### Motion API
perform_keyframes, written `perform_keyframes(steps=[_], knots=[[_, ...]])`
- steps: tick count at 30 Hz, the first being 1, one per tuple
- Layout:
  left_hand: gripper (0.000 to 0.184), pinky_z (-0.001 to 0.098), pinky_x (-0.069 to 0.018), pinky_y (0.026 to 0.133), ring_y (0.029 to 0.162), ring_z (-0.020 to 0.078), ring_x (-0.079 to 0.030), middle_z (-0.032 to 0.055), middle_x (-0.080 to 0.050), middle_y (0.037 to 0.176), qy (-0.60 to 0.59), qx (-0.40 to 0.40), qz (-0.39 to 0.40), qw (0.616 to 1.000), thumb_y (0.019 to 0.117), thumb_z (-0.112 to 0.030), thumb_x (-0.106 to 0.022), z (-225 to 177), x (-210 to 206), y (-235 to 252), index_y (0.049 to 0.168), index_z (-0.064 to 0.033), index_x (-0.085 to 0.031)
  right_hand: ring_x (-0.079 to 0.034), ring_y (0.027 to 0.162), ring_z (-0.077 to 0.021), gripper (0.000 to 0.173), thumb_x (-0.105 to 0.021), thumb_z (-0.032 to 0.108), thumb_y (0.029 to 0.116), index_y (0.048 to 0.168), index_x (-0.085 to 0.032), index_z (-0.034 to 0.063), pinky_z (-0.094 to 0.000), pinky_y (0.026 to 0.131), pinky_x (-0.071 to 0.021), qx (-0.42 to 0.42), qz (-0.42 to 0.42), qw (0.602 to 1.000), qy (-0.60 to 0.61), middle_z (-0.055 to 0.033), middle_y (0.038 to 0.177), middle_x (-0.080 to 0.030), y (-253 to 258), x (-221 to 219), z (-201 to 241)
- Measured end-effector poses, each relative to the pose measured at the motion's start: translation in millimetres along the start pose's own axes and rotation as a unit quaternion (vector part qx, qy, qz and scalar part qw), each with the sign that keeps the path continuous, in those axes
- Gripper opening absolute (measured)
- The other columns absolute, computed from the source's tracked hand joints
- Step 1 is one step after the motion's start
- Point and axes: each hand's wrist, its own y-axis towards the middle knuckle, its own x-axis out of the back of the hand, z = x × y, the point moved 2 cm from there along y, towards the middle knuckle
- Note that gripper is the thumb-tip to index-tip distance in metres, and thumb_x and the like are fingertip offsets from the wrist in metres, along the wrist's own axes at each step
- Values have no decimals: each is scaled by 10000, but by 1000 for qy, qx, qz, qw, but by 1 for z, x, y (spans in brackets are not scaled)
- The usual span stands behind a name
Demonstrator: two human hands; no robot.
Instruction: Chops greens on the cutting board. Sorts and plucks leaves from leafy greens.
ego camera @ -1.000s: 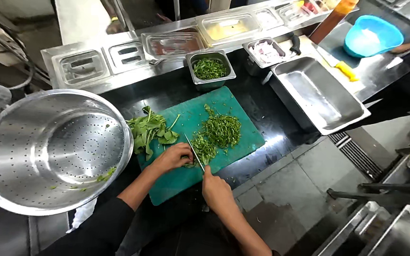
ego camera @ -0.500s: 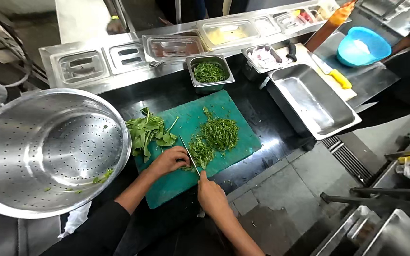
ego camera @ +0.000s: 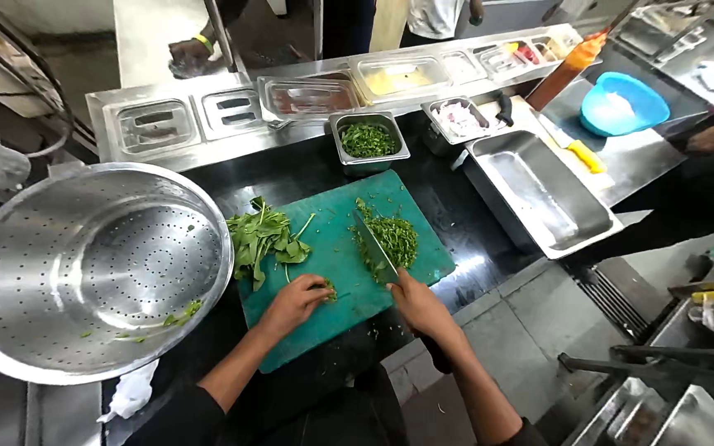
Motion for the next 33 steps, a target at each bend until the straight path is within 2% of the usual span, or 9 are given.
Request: perform_keyframes(steps=[3, 6, 10, 14, 18, 27, 29, 31, 33], knots=[[174, 384, -571, 967, 1090, 233, -689, 88, -728, 1090, -6, 6, -10, 1000, 929, -54, -686, -5, -8, 14, 1044, -109, -805, -583, 487, -184, 375, -425, 340, 1125, 1429, -438, 121, -354, 507, -549, -1, -8, 997, 80, -90, 696, -561, -21, 25, 11], [177, 388, -578, 945, 1065, 240, -693, 97, -724, 1071, -11, 5, -25, 1000, 897, -19, -702, -9, -13, 24, 1017, -99, -805, -619, 520, -244, 301, -461, 306, 1113, 1336, -489, 105, -421, 527, -552, 10, -92, 996, 10, -123, 701, -603, -35, 50, 27], [151, 389, -581, 942, 1054, 236, -695, 98, -715, 1079, -14, 5, -36, 999, 930, -73, -692, -7, -15, 22, 1043, -93, -790, -706, 863, -432, 314, -507, 226, 1076, 1360, -521, 91, -603, 714, -545, -13, -180, 973, -143, -216, 929, -696, -34, 58, 54], [125, 347, -577, 949, 1046, 196, -705, 71, -732, 1070, -16, 24, -54, 998, 944, -124, -690, -5, -15, 17, 1035, -68, -754, -699, 859, -445, 431, -550, 127, 1036, 1457, -560, 218, -594, 690, -552, 19, -236, 949, -207, -246, 1100, -682, -11, 49, 59], [85, 321, -579, 941, 1028, 188, -711, 63, -738, 1027, -7, 17, -72, 997, 922, -114, -698, -4, -17, 12, 962, -66, -755, -696, 935, -465, 539, -516, 27, 1026, 1521, -512, 241, -582, 725, -571, 19, -186, 946, -266, -273, 1192, -662, 12, 40, 52], [175, 355, -563, 985, 1096, 210, -692, 84, -730, 1090, -5, 39, -55, 998, 979, -187, -652, -3, -13, 8, 1021, -84, -787, -702, 916, -425, 547, -512, 86, 1040, 1538, -495, 312, -584, 733, -567, 14, -190, 945, -267, -222, 1224, -659, 19, 51, 43], [170, 353, -567, 976, 1086, 211, -696, 86, -730, 1094, -9, 53, -56, 997, 970, -176, -656, -6, -14, 5, 1016, -82, -790, -700, 973, -443, 552, -521, 88, 1028, 1535, -498, 305, -612, 768, -561, 6, -157, 954, -256, -227, 1259, -665, 17, 48, 40], [150, 359, -575, 963, 1075, 214, -703, 88, -736, 1090, -19, 64, -50, 997, 959, -144, -673, -5, -9, 10, 1024, -76, -790, -699, 977, -438, 526, -528, 149, 1044, 1544, -488, 306, -613, 788, -554, 10, -151, 964, -218, -214, 1225, -685, 9, 47, 38], [142, 346, -582, 954, 1053, 190, -711, 69, -742, 1076, -30, 78, -57, 995, 955, -129, -684, -5, -7, 9, 1048, -84, -780, -703, 906, -409, 488, -504, 215, 1075, 1560, -454, 247, -601, 778, -556, 38, -134, 981, -136, -210, 1080, -707, -3, 38, 32]])
